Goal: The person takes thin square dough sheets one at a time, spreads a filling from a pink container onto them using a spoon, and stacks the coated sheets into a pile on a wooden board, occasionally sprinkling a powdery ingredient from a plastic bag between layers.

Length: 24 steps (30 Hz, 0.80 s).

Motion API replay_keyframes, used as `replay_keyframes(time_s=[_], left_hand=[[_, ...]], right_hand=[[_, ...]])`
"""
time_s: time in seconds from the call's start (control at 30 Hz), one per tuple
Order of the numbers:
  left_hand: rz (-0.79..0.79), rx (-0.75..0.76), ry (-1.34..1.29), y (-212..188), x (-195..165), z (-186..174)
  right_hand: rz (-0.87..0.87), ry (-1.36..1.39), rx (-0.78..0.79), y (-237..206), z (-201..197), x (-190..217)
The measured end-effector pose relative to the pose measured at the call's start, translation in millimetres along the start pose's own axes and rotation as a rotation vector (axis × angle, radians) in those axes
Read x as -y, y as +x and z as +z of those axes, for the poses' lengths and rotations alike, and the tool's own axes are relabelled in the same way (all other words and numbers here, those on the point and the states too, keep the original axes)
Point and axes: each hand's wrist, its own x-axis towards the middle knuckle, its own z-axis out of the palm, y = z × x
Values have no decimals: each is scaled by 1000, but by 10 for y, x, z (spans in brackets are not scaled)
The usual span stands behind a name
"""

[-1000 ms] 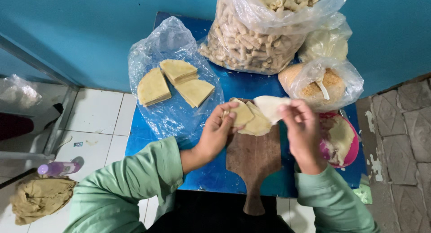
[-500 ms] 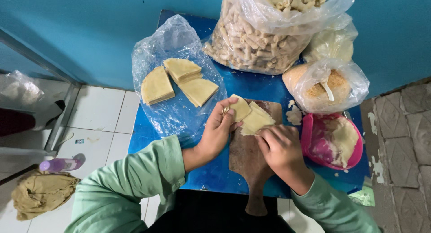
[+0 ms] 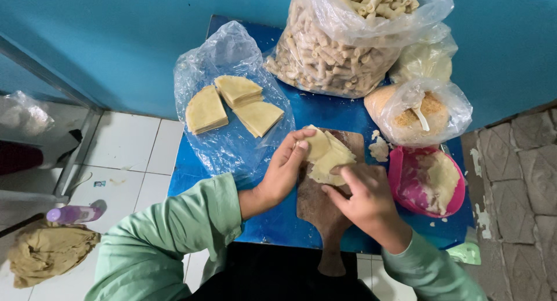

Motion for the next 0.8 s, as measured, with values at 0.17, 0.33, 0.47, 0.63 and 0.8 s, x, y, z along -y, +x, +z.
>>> replay_keyframes(time_s=[0.17, 0.33, 0.47, 0.63, 0.8], left_hand=[[-223, 148, 12, -141, -222, 114], [-118, 247, 49, -150, -234, 133], [19, 314, 3, -143, -105, 102], [-43, 108, -29, -92, 20, 20], [-84, -119, -19, -61, 32, -49]], right_hand=[[-10, 93, -165, 83, 19, 63], [63, 199, -169, 83, 150, 102], [102, 312, -164, -51, 231, -85], [645, 1052, -174, -157, 320, -447], [638, 1070, -345, -192, 185, -573]])
